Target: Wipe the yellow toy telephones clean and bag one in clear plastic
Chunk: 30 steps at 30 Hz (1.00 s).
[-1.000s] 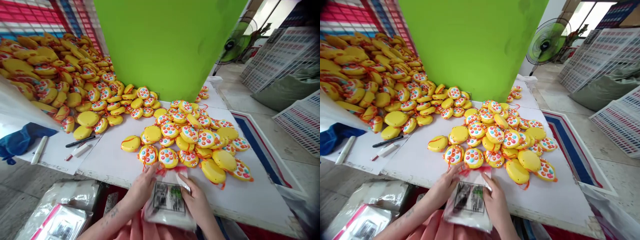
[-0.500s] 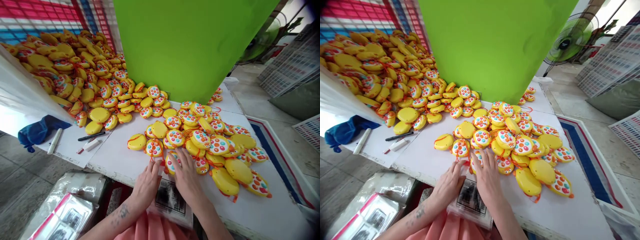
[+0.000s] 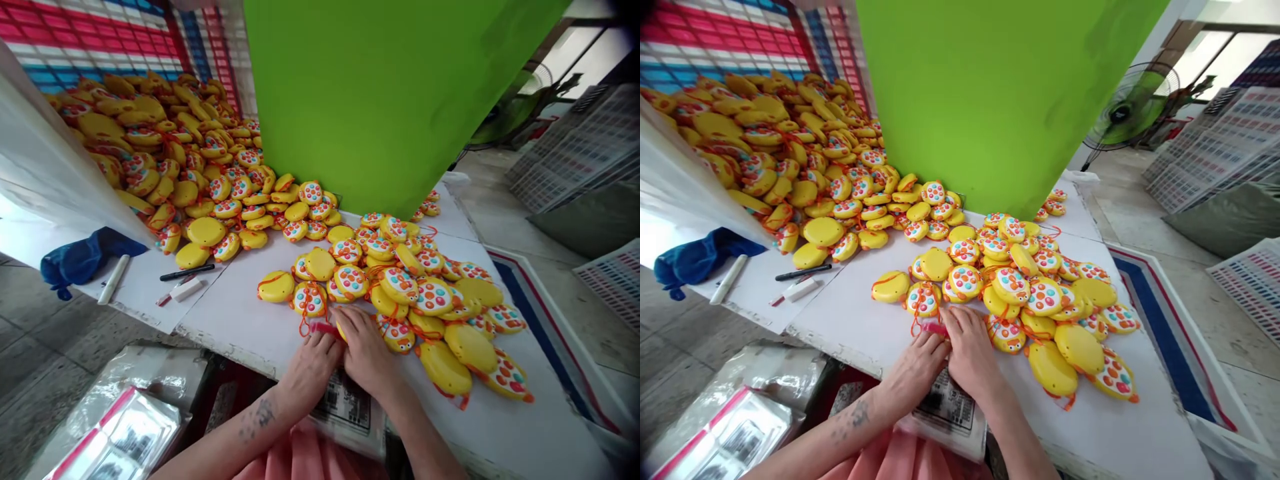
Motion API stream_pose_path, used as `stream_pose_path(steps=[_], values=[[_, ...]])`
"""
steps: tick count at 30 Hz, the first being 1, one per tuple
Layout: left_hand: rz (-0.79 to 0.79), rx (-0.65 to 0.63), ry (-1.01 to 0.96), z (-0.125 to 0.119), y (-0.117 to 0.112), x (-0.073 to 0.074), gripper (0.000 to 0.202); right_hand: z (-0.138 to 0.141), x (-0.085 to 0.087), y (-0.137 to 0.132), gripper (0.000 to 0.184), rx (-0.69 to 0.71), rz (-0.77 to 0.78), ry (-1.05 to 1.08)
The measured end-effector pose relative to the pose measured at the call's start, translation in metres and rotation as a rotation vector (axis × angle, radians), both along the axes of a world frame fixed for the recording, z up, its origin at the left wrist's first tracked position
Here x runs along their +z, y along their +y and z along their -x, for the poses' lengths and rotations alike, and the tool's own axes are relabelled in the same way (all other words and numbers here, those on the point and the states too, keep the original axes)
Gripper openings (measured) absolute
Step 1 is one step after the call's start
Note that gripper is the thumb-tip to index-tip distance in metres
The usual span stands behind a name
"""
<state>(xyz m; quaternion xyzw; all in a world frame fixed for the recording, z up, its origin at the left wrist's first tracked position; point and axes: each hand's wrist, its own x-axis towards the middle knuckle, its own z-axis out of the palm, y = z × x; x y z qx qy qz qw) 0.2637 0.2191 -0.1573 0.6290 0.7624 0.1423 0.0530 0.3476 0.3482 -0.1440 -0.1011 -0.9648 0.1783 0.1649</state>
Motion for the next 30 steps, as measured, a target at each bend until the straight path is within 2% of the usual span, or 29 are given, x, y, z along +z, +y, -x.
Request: stream_pose_path(steps=[2,4,6,8,10,13,15,17,19,21,23,27,30], values=[[0.011,0.066,0.033,-0.003,0.009,-0.001,0.013,-0.003,0.005,0.005,0.063,-0.055,0.115,0.172],[0.014,0.122,0.058,-0.006,0.016,-0.002,0.013,-0.01,0.012,0.009,0.049,-0.176,0.287,0.36],[0.009,0.152,0.074,-0.009,0.021,-0.005,0.017,-0.022,0.017,0.013,0.041,-0.353,0.536,0.524],[-0.002,0.163,0.072,-0.01,0.023,-0.007,0.018,-0.034,0.02,0.016,0.044,-0.484,0.829,0.656],[-0.02,0.164,0.058,-0.01,0.022,-0.01,0.015,-0.045,0.019,0.017,0.046,-0.531,1.07,0.756],[-0.083,0.079,0.006,-0.009,0.017,-0.014,0.009,-0.054,0.013,0.016,0.044,-0.567,1.218,0.832],[-0.139,-0.029,-0.035,-0.008,0.013,-0.016,0.014,-0.056,0.01,0.012,0.043,-0.571,1.248,0.841],[-0.181,-0.104,-0.078,-0.006,0.01,-0.018,0.019,-0.056,0.01,0.008,0.044,-0.511,1.277,0.822],[-0.216,-0.093,-0.144,-0.005,0.008,-0.018,0.021,-0.057,0.013,0.005,0.044,-0.403,1.287,0.773],[-0.251,-0.031,-0.229,-0.003,0.007,-0.017,0.034,-0.056,0.016,0.005,0.046,-0.352,1.24,0.71],[-0.255,-0.004,-0.267,-0.003,0.007,-0.016,0.042,-0.054,0.016,0.007,0.048,-0.398,1.112,0.633],[-0.204,-0.15,-0.154,-0.003,0.008,-0.016,0.025,-0.047,0.006,0.01,0.048,-0.552,0.74,0.516],[-0.28,-0.193,-0.144,-0.003,0.006,-0.021,0.024,-0.043,-0.004,0.008,0.04,-0.49,0.493,0.473]])
